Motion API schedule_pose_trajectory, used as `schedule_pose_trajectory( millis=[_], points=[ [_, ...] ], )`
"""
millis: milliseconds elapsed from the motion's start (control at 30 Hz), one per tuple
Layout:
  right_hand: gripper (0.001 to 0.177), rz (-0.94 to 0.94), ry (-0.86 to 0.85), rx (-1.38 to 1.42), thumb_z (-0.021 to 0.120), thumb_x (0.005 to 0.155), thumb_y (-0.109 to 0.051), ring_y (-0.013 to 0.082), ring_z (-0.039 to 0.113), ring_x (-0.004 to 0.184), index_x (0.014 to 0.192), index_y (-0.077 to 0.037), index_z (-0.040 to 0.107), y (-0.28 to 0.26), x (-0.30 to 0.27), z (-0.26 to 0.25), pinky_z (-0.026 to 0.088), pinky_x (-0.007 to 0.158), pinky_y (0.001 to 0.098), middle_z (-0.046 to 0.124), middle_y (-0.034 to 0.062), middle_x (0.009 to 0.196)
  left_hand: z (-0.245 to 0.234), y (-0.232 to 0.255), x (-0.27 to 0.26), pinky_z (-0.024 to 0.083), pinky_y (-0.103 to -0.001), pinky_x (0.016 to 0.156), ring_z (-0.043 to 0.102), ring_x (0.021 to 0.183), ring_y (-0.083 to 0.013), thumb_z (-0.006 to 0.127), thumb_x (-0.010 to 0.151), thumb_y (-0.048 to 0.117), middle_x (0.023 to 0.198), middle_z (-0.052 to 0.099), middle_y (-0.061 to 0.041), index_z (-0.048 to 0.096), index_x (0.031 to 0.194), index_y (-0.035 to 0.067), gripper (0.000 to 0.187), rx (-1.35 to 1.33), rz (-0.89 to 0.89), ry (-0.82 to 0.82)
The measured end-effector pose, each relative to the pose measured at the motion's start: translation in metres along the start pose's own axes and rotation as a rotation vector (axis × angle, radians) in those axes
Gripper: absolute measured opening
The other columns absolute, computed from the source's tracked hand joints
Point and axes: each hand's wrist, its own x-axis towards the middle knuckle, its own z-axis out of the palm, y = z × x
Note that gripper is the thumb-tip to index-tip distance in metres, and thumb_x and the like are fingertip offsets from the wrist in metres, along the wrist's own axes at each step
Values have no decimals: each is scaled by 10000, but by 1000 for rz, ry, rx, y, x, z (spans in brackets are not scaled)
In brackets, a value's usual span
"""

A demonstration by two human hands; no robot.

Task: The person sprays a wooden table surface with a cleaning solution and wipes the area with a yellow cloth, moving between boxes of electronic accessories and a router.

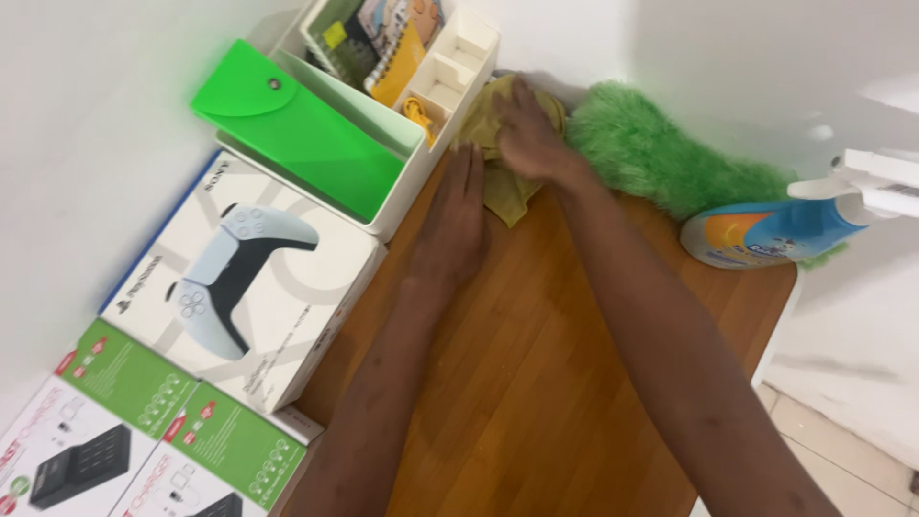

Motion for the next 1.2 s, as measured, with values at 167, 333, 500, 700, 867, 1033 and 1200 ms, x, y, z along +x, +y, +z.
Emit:
schedule_pose_trajectory(
  millis=[167, 333, 500, 700, 867, 1033, 1200],
  points=[
    [592, 159, 87, 319, 454, 918, 77, 289, 547, 1439, 1480, -102, 506, -10, -19, -24, 399, 1230, 345, 592, 163, 1509, 43, -11, 47, 247, -507, 1284, 256, 1554, -439, 537, 922, -17, 1615, 314, -303, 306, 1537, -115, 664, 101, 20, 82],
    [620, -167, 279, -71, 520, 918, 133, 419, 254, 1536, 1522, 2, 472, 21, -23, 6, 217, 1262, 461, 323, 260, 1641, 71, -24, 69, 202, -508, 1282, 239, 1567, -388, 448, 996, 67, 1643, 320, -246, 318, 1560, -57, 593, 208, -4, 59],
    [704, -184, 325, -252, 538, 872, 150, 390, 292, 1532, 1557, 3, 465, 29, -23, 19, 267, 1263, 444, 325, 189, 1674, 73, -40, 78, 199, -483, 1281, 229, 1560, -382, 430, 993, 106, 1654, 296, -239, 298, 1573, -43, 614, 186, -16, -3],
    [536, -300, 424, -359, 608, 893, 75, 371, 460, 1386, 1425, 8, 616, 11, -33, 13, 404, 1172, 433, 496, 148, 1569, 75, -27, 66, 191, -485, 1271, 239, 1560, -361, 441, 984, 118, 1660, 292, -219, 284, 1579, -25, 632, 117, -116, 77],
    [474, -393, 405, -343, 603, 919, 55, 354, 510, 1356, 1388, 9, 656, 1, -48, 18, 460, 1122, 426, 582, 148, 1507, 66, -20, 42, 199, -479, 1290, 262, 1565, -348, 452, 1012, 148, 1663, 305, -218, 285, 1579, -30, 616, 143, -166, 106],
    [444, -432, 409, -341, 606, 930, 8, 362, 510, 1338, 1369, -3, 664, -17, -67, 29, 439, 1131, 445, 582, 163, 1494, 50, -10, 13, 195, -479, 1289, 263, 1565, -342, 477, 1013, 131, 1657, 305, -225, 282, 1584, -24, 623, 116, -216, 110],
    [450, -429, 371, -299, 601, 928, -1, 379, 506, 1333, 1375, -4, 654, -35, -84, 40, 431, 1108, 455, 576, 172, 1497, 36, -2, -11, 171, -476, 1279, 238, 1554, -344, 513, 979, 118, 1652, 283, -227, 263, 1579, -27, 666, 92, -278, 93]
  ],
)
